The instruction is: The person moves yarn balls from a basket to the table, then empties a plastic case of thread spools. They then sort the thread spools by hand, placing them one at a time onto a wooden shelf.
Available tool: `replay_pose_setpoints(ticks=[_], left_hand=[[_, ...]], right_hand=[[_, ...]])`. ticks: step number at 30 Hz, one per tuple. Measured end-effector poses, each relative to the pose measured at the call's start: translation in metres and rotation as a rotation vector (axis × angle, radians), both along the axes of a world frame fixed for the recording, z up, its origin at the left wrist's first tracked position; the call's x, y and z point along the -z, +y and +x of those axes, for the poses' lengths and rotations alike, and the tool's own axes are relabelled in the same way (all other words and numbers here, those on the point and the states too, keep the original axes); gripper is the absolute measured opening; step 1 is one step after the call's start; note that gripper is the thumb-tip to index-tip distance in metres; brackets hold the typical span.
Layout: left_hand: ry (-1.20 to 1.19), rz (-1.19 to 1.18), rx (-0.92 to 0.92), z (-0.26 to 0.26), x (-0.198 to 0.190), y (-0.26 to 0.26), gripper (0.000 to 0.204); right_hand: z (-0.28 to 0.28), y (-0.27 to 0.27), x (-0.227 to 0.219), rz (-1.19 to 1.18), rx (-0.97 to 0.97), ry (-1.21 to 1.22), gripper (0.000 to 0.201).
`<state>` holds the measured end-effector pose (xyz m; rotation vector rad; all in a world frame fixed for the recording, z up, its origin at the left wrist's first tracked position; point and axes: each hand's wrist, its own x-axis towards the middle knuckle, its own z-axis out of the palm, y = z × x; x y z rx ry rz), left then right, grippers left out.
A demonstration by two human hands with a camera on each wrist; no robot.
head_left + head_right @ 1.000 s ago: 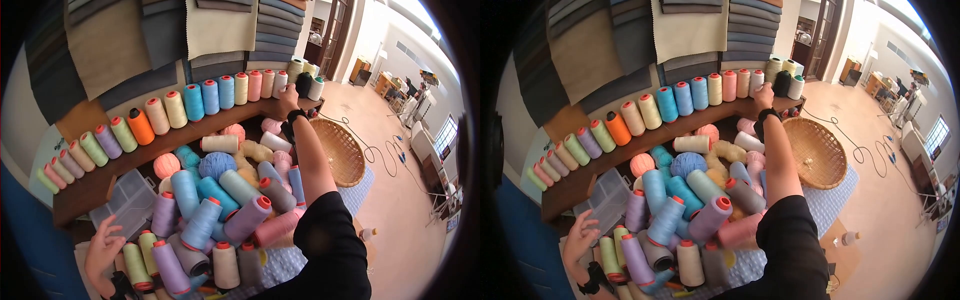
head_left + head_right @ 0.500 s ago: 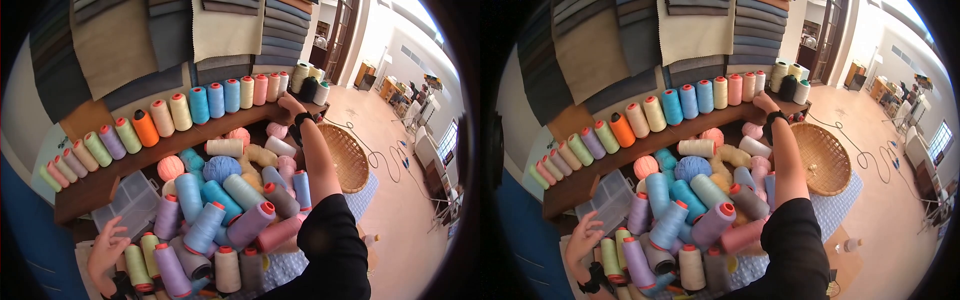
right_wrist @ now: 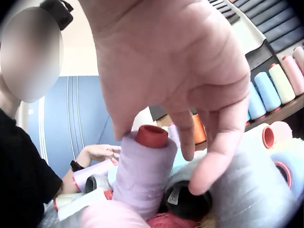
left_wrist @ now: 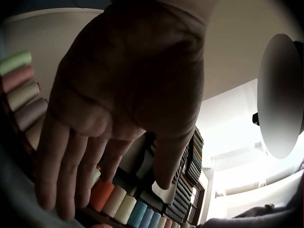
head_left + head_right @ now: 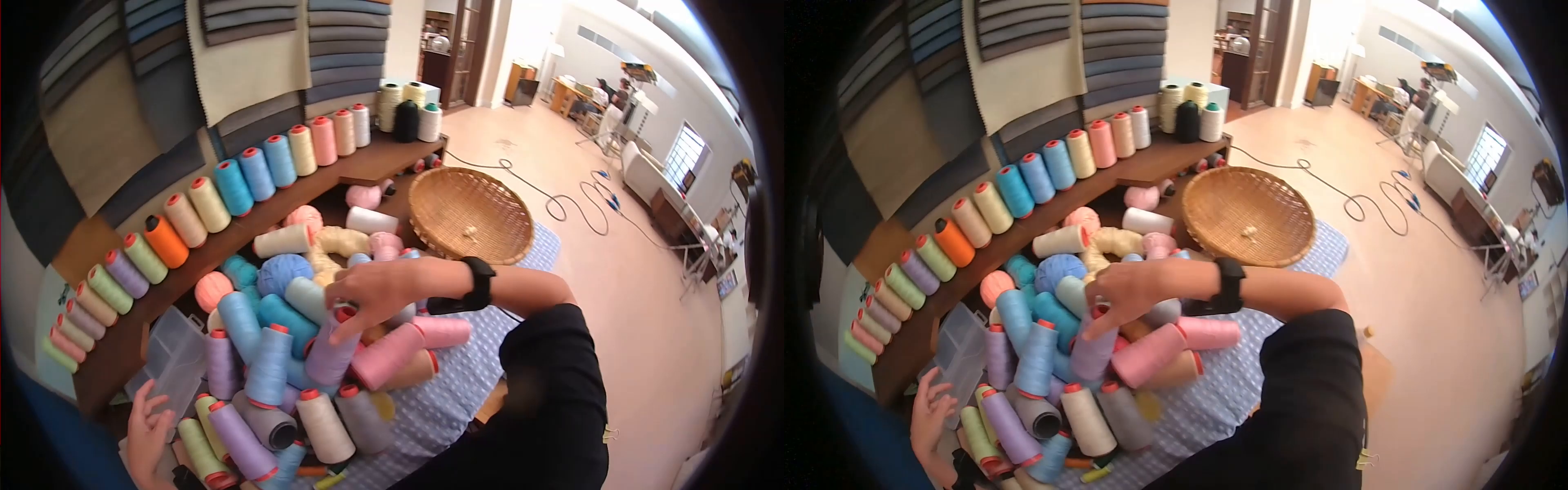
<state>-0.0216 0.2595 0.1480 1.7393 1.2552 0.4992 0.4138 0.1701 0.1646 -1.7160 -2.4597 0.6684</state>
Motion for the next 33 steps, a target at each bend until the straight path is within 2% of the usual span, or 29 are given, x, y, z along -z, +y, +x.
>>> replay_pose_setpoints(ticks=[2, 4, 5, 7, 9, 10, 13, 14, 15, 16, 17, 19, 20, 24, 26, 33], left_hand=[[-0.005, 0.004, 0.024, -0.002, 0.0, 0.0, 0.057], [-0.013, 0.014, 0.023, -0.004, 0.0, 0.0, 0.058], [-0.019, 0.01, 0.026, -0.004, 0.001, 0.0, 0.058], [-0.026, 0.008, 0.032, -0.002, 0.0, 0.001, 0.058], [-0.005, 0.004, 0.008, 0.001, -0.003, -0.002, 0.059], [-0.003, 0.001, 0.011, 0.002, -0.004, -0.002, 0.059], [-0.005, 0.002, 0.01, 0.002, -0.005, -0.001, 0.06], [0.001, 0.003, 0.007, 0.002, -0.004, 0.0, 0.06], [0.008, 0.003, 0.004, 0.001, -0.003, 0.0, 0.06], [0.009, 0.0, 0.008, 0.001, -0.001, 0.002, 0.06], [0.011, -0.004, 0.007, 0.001, 0.0, 0.002, 0.06], [0.013, -0.007, 0.005, 0.0, 0.002, 0.004, 0.06], [0.016, -0.01, 0.001, -0.001, 0.002, 0.005, 0.06], [0.032, -0.003, -0.007, -0.001, 0.005, 0.006, 0.059], [0.031, -0.003, -0.009, -0.001, 0.005, 0.006, 0.059], [0.022, -0.012, -0.001, -0.003, 0.01, 0.009, 0.058]], right_hand=[[-0.005, -0.005, -0.001, 0.038, 0.014, 0.011, 0.06], [-0.004, -0.004, 0.002, 0.043, -0.072, 0.209, 0.053], [-0.001, -0.003, 0.003, 0.045, -0.069, 0.208, 0.053], [0.009, 0.0, 0.0, -0.008, -0.048, 0.337, 0.046], [0.03, 0.008, -0.024, 0.0, 0.036, 0.336, 0.04], [0.05, 0.016, -0.023, 0.011, 0.072, 0.515, 0.036], [0.081, 0.019, -0.062, 0.275, 0.409, 0.24, 0.035], [0.103, 0.031, -0.053, 0.483, 0.461, 0.214, 0.035], [0.131, 0.05, -0.041, 0.637, 0.462, 0.049, 0.037], [0.149, 0.062, -0.033, 0.749, 0.563, -0.118, 0.039], [0.162, 0.071, -0.028, 0.745, 0.566, -0.118, 0.039], [0.175, 0.082, -0.024, 0.787, 0.744, -0.209, 0.042], [0.175, 0.086, -0.021, 0.752, 0.878, -0.184, 0.034], [0.193, 0.105, -0.001, 0.703, 1.022, -0.106, 0.037], [0.194, 0.113, 0.006, 0.768, 1.141, -0.064, 0.041], [0.203, 0.125, 0.021, 0.838, 1.252, 0.092, 0.052]])
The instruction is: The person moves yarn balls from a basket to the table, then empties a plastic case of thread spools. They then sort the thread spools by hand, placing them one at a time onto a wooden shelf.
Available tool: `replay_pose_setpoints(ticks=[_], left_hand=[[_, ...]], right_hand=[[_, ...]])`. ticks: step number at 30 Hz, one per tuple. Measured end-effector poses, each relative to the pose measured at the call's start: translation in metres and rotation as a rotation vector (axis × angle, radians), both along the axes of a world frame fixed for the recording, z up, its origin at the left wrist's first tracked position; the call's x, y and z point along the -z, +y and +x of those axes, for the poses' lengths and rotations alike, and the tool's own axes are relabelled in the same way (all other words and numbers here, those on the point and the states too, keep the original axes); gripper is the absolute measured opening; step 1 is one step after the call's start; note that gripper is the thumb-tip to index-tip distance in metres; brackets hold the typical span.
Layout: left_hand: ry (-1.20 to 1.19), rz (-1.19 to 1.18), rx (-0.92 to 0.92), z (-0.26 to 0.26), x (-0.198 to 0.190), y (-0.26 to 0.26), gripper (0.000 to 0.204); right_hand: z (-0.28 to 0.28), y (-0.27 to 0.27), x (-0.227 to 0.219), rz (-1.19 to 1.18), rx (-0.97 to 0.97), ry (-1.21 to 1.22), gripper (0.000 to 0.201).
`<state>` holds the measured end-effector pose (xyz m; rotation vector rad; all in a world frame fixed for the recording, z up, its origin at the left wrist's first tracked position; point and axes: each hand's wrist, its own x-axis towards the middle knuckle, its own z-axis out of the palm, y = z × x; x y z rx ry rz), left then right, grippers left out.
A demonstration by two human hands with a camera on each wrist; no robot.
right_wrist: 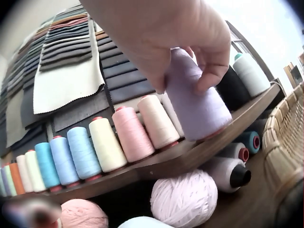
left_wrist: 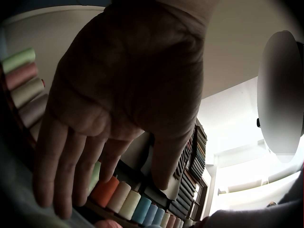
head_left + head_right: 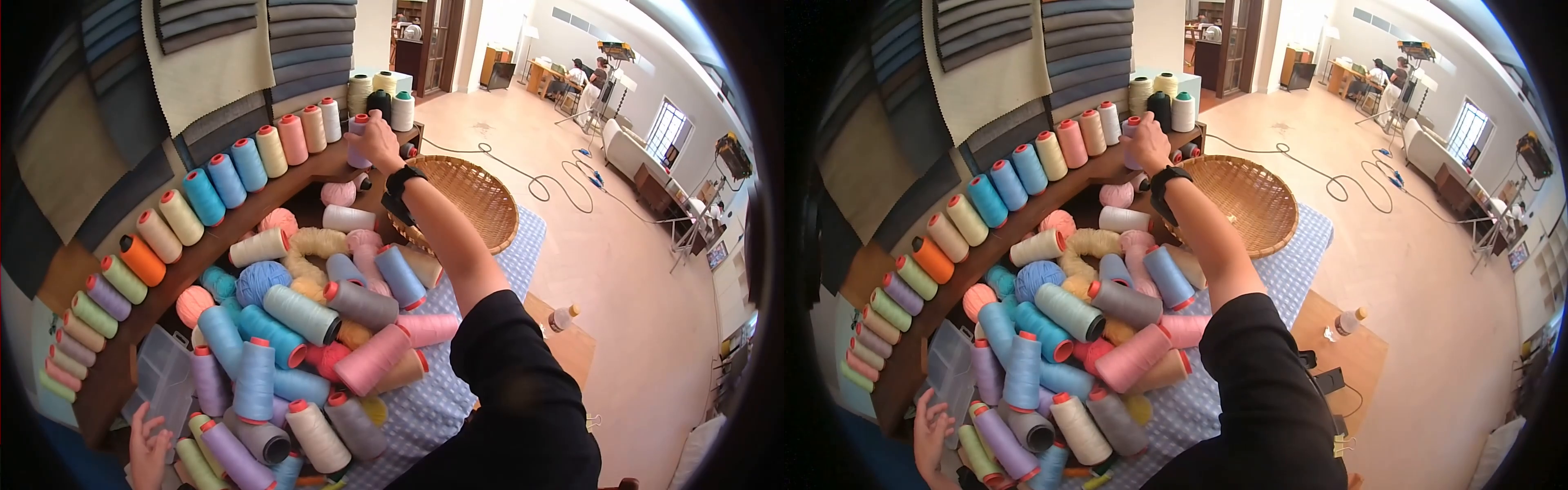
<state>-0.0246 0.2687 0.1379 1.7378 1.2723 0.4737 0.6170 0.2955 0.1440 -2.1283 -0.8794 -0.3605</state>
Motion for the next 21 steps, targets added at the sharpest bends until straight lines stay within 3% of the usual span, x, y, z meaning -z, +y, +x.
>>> replay_pose_setpoints(ticks=[2, 5, 9, 12, 14, 21], left_hand=[[-0.004, -0.001, -0.001, 0.001, -0.002, -0.001, 0.057], [-0.004, -0.005, -0.008, 0.002, -0.003, -0.002, 0.057], [0.014, -0.017, -0.026, 0.005, -0.006, -0.003, 0.057], [0.012, -0.024, -0.034, 0.004, -0.005, -0.003, 0.057], [0.012, -0.019, -0.026, 0.002, -0.001, -0.001, 0.057], [0.007, -0.017, -0.036, 0.006, -0.004, -0.003, 0.057]], right_hand=[[0.004, 0.003, 0.005, 0.027, 0.008, 0.184, 0.064], [0.007, 0.01, 0.012, 0.035, 0.154, 0.199, 0.068], [0.018, 0.026, 0.022, 0.102, 0.18, 0.23, 0.07], [0.022, 0.034, 0.026, 0.14, 0.155, 0.229, 0.068], [0.02, 0.036, 0.027, 0.21, 0.142, 0.258, 0.054], [0.031, 0.05, 0.04, 0.236, 0.191, 0.272, 0.048]])
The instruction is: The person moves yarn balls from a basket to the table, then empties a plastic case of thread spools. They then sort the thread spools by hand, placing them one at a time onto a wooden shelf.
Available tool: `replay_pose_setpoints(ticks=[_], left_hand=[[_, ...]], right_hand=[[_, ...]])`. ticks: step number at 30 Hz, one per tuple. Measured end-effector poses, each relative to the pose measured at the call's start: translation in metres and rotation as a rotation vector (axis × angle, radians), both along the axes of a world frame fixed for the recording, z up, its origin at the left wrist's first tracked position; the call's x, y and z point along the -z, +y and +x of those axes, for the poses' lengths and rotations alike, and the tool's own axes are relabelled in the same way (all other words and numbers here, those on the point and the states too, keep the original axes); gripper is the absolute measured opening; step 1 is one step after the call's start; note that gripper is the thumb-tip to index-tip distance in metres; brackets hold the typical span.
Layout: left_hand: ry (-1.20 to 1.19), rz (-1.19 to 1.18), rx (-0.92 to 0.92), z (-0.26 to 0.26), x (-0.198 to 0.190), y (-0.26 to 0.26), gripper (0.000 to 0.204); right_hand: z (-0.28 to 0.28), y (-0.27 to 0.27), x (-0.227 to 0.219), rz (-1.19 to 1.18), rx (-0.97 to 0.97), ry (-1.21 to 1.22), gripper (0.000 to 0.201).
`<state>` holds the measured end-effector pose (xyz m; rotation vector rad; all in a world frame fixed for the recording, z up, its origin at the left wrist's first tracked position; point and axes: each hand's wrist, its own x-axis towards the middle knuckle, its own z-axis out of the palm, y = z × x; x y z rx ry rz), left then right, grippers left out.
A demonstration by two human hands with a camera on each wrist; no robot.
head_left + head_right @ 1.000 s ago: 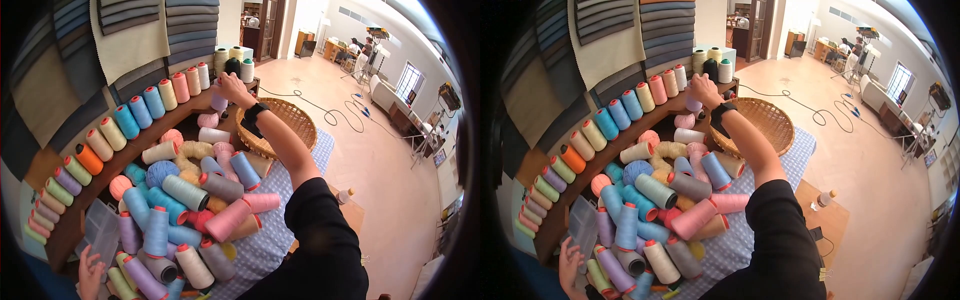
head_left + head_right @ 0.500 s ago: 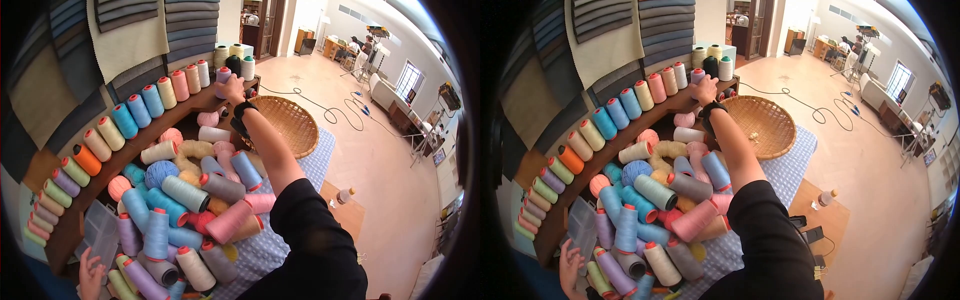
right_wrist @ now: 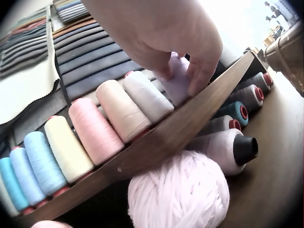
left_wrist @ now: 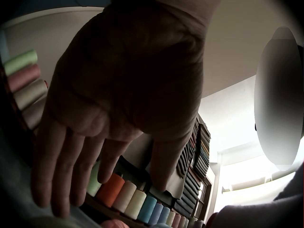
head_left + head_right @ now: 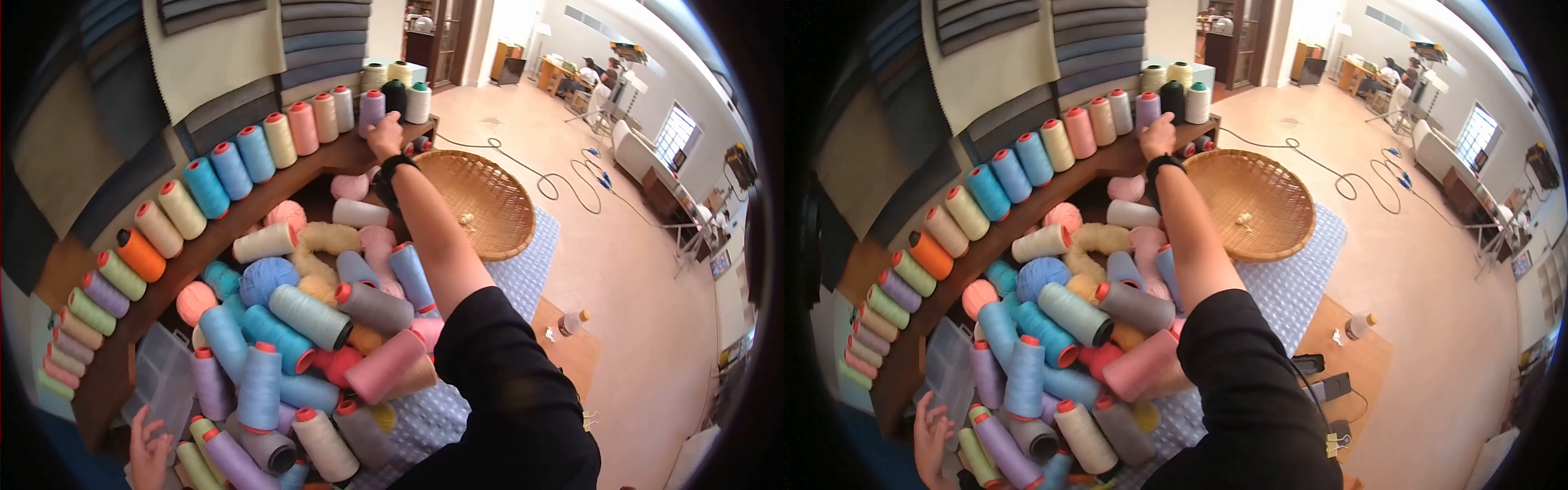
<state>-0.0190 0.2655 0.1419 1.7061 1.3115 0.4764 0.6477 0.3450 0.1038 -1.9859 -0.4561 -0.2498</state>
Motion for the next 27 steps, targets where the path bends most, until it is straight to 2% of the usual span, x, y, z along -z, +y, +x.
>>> replay_pose_setpoints(ticks=[4, 8, 14, 16, 18, 20, 21, 23, 24, 27], left_hand=[[-0.005, 0.003, -0.031, 0.0, 0.0, 0.0, 0.058], [-0.044, 0.007, -0.009, -0.004, 0.004, 0.002, 0.058], [-0.053, 0.002, -0.02, -0.002, 0.003, 0.003, 0.059], [-0.046, 0.0, -0.028, -0.002, 0.003, 0.002, 0.059], [-0.023, -0.013, -0.03, -0.001, 0.003, 0.003, 0.059], [-0.028, -0.013, -0.033, 0.0, 0.004, 0.002, 0.059], [-0.033, -0.013, -0.033, 0.001, 0.004, 0.002, 0.059], [-0.04, -0.009, -0.017, -0.004, 0.007, 0.004, 0.059], [-0.049, -0.001, 0.003, -0.003, 0.008, 0.006, 0.059], [-0.024, -0.001, -0.01, -0.003, 0.009, 0.006, 0.057]], right_hand=[[0.033, 0.014, 0.02, -0.023, -0.027, -0.016, 0.039], [0.045, 0.017, 0.029, 0.053, -0.135, -0.008, 0.034], [0.083, 0.035, 0.041, -0.001, -0.281, 0.014, 0.041], [0.101, 0.045, 0.043, -0.149, -0.388, 0.036, 0.049], [0.118, 0.055, 0.059, -0.089, -0.372, -0.011, 0.051], [0.094, 0.039, 0.04, -0.008, -0.434, 0.156, 0.061], [0.082, 0.032, 0.027, -0.01, -0.434, 0.157, 0.061], [0.072, 0.023, 0.012, -0.091, -0.507, 0.312, 0.06], [0.071, 0.023, 0.011, -0.135, -0.503, 0.306, 0.061], [0.068, 0.021, 0.011, -0.07, -0.58, 0.336, 0.055]])
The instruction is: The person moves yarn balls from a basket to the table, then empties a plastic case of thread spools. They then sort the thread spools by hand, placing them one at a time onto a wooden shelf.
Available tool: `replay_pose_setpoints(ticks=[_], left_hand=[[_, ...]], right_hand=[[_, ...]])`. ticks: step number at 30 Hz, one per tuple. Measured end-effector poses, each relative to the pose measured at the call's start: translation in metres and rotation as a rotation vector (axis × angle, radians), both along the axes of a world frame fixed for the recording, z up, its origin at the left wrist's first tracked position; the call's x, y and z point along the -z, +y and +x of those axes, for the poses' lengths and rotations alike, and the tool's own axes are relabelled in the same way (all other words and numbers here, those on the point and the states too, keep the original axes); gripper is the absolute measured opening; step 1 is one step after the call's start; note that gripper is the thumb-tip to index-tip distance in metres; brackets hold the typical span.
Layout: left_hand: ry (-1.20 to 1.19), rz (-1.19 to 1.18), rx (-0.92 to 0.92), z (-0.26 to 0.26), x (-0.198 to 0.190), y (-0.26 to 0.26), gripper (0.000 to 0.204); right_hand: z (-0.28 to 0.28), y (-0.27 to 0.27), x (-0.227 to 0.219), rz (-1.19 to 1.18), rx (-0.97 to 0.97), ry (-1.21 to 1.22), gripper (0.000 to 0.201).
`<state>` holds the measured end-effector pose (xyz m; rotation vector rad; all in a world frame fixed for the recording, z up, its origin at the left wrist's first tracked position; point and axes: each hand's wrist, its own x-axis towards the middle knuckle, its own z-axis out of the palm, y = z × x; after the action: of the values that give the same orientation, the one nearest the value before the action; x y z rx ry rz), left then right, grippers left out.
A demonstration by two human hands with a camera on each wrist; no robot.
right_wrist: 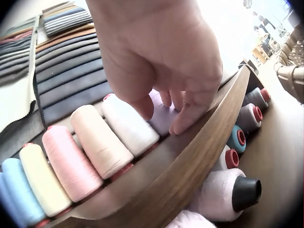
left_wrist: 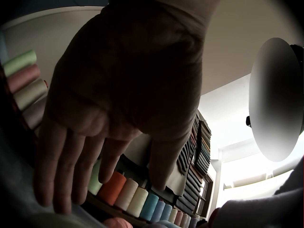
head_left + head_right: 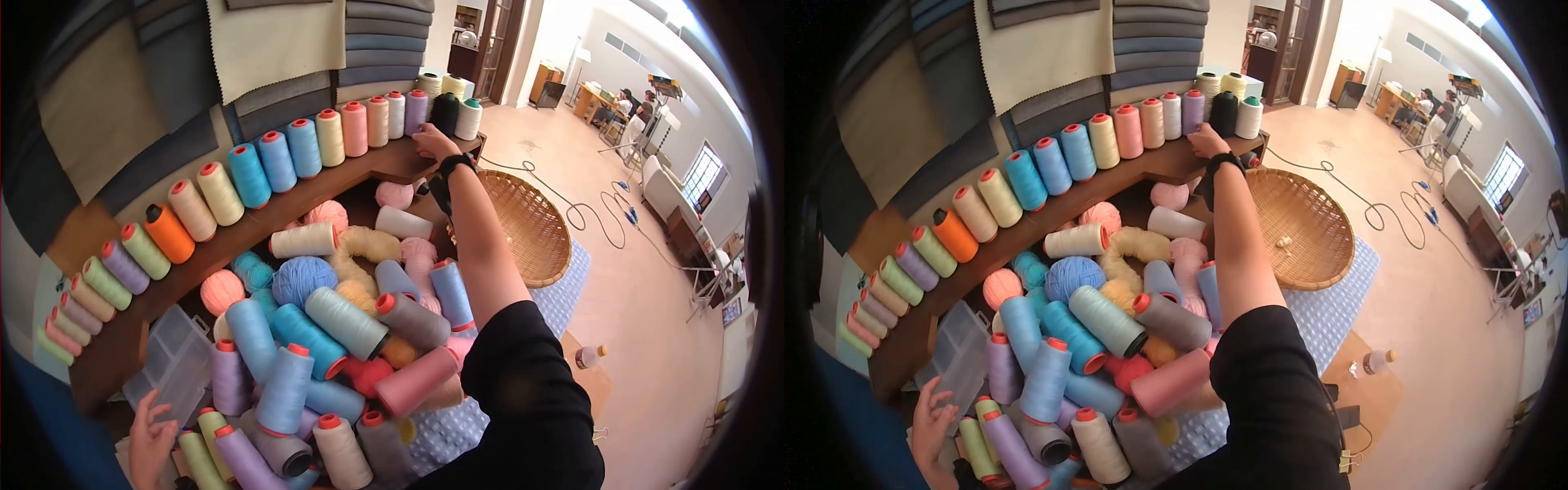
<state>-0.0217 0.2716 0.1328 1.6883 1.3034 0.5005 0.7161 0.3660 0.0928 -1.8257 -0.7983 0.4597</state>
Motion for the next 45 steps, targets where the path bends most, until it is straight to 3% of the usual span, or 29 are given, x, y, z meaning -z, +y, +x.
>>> replay_pose_setpoints(ticks=[3, 7, 8, 10, 13, 17, 20, 21, 22, 23, 24, 26, 27, 28, 29, 31, 33, 37, 41, 45], left_hand=[[0.0, 0.007, 0.011, -0.003, 0.003, 0.002, 0.058], [0.003, 0.019, 0.002, 0.001, -0.001, -0.001, 0.058], [0.004, 0.008, -0.006, -0.001, 0.0, 0.001, 0.058], [0.003, -0.001, -0.011, -0.002, 0.0, 0.001, 0.058], [0.01, -0.015, -0.011, 0.002, -0.003, -0.002, 0.057], [-0.007, 0.024, 0.021, 0.001, -0.006, -0.007, 0.057], [-0.026, 0.065, 0.045, -0.003, -0.012, -0.012, 0.058], [-0.044, 0.086, 0.065, -0.004, -0.014, -0.015, 0.058], [-0.047, 0.086, 0.071, -0.004, -0.017, -0.019, 0.058], [-0.066, 0.092, 0.077, -0.002, -0.021, -0.023, 0.058], [-0.086, 0.097, 0.079, -0.001, -0.025, -0.027, 0.058], [-0.101, 0.1, 0.082, -0.004, -0.026, -0.03, 0.058], [-0.116, 0.108, 0.083, -0.003, -0.026, -0.031, 0.058], [-0.114, 0.1, 0.08, -0.001, -0.027, -0.032, 0.058], [-0.115, 0.13, 0.134, 0.002, -0.03, -0.035, 0.058], [-0.093, 0.152, 0.145, -0.001, -0.035, -0.044, 0.057], [-0.104, 0.123, 0.219, 0.007, -0.042, -0.051, 0.057], [-0.138, 0.151, 0.264, 0.008, -0.043, -0.056, 0.054], [-0.125, 0.157, 0.281, 0.011, -0.042, -0.056, 0.052], [-0.087, 0.105, 0.263, 0.015, -0.048, -0.059, 0.057]], right_hand=[[-0.006, -0.001, -0.009, -0.172, -0.081, -0.044, 0.06], [-0.023, 0.005, -0.018, -0.377, -0.004, -0.17, 0.059], [-0.015, 0.011, -0.012, -0.374, -0.003, -0.171, 0.059], [-0.006, 0.02, -0.004, -0.457, -0.014, -0.434, 0.054], [-0.006, 0.016, -0.005, -0.383, 0.01, -0.415, 0.043], [-0.068, -0.039, -0.054, -0.308, -0.216, -0.295, 0.032], [-0.151, -0.096, -0.106, -0.317, -0.367, -0.185, 0.029], [-0.164, -0.107, -0.109, -0.561, -0.393, -0.695, 0.03], [-0.153, -0.111, -0.086, -0.678, -0.525, -0.746, 0.034], [-0.174, -0.143, -0.069, -0.302, -0.605, -0.883, 0.032], [-0.212, -0.187, -0.081, -0.473, -0.597, -0.997, 0.034], [-0.263, -0.242, -0.077, -0.746, -0.613, -0.994, 0.044], [-0.267, -0.26, -0.054, -0.825, -0.683, -1.098, 0.044], [-0.282, -0.279, -0.054, -0.854, -0.685, -1.0, 0.042], [-0.266, -0.285, -0.02, -0.74, -0.678, -1.005, 0.043], [-0.269, -0.296, -0.003, -0.618, -0.618, -0.925, 0.044], [-0.291, -0.303, -0.037, -0.718, -0.53, -0.778, 0.048], [-0.268, -0.29, -0.016, -0.581, -0.579, -0.69, 0.058], [-0.262, -0.258, -0.008, -0.29, -0.67, -0.742, 0.071], [-0.271, -0.251, -0.018, -0.424, -0.605, -0.804, 0.07]])
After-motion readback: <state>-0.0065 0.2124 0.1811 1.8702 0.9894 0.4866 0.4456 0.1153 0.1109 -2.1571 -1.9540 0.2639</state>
